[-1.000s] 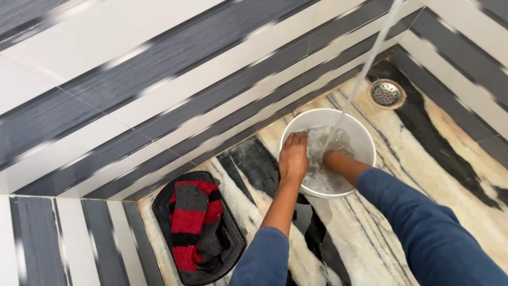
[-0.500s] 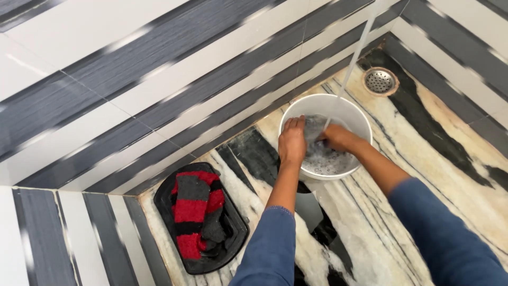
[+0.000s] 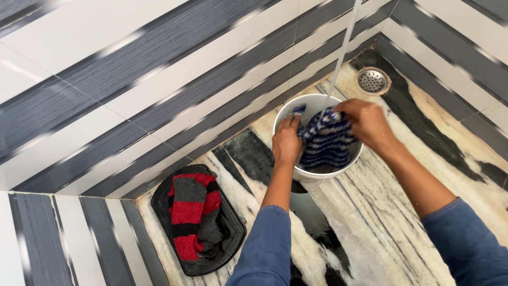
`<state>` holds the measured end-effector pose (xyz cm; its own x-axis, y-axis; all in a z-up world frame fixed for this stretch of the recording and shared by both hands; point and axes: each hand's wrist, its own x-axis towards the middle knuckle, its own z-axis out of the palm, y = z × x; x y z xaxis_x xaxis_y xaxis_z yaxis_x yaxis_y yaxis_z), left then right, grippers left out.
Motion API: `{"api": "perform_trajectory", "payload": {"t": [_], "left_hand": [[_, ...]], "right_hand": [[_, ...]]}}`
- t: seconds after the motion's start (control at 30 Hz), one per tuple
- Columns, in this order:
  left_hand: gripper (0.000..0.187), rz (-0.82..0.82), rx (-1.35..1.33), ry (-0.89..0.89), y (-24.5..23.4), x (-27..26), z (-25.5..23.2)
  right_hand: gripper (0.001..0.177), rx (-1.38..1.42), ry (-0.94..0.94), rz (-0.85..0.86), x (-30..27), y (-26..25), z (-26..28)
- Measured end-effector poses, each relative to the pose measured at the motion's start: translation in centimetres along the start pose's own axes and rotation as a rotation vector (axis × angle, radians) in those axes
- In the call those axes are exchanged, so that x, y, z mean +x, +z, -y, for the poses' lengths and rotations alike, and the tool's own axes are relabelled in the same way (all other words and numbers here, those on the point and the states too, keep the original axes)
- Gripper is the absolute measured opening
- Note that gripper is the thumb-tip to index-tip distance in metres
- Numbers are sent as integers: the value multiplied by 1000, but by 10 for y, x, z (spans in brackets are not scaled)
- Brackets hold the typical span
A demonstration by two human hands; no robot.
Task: The person washes a blue and white striped cloth and a red and black striped mat in a bucket under a running tap, wrings them out, and hangs them back onto the tap to dry.
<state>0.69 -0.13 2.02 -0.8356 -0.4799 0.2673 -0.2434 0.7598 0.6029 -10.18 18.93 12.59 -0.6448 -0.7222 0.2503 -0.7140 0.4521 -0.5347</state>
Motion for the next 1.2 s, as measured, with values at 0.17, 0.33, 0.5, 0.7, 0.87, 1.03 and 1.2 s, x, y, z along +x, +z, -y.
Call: {"api": "perform_trajectory", "payload": {"t": [0.17, 0.33, 0.5, 0.7, 0.87, 1.03, 1.2], "left_hand": [[55, -12, 11, -23, 4, -1, 2], [54, -26, 9, -11, 8, -3, 7], [52, -31, 8, -3, 7, -3, 5], [58, 24, -7, -28, 3, -3, 3], [54, -2, 33, 7, 10, -1, 8], [56, -29, 14, 5, 18, 1, 12], [54, -98, 2, 29, 28, 7, 18]], "right_hand": [[80, -145, 42, 524, 10, 66, -35], [88, -383, 33, 988, 13, 147, -64], [71, -460, 45, 1131, 13, 225, -132], [52, -492, 104, 1191, 19, 281, -172], [38, -478, 195, 1118, 30, 304, -165], [29, -405, 310, 992, 25, 291, -144], [28, -432, 1, 841, 2, 199, -100]]}}
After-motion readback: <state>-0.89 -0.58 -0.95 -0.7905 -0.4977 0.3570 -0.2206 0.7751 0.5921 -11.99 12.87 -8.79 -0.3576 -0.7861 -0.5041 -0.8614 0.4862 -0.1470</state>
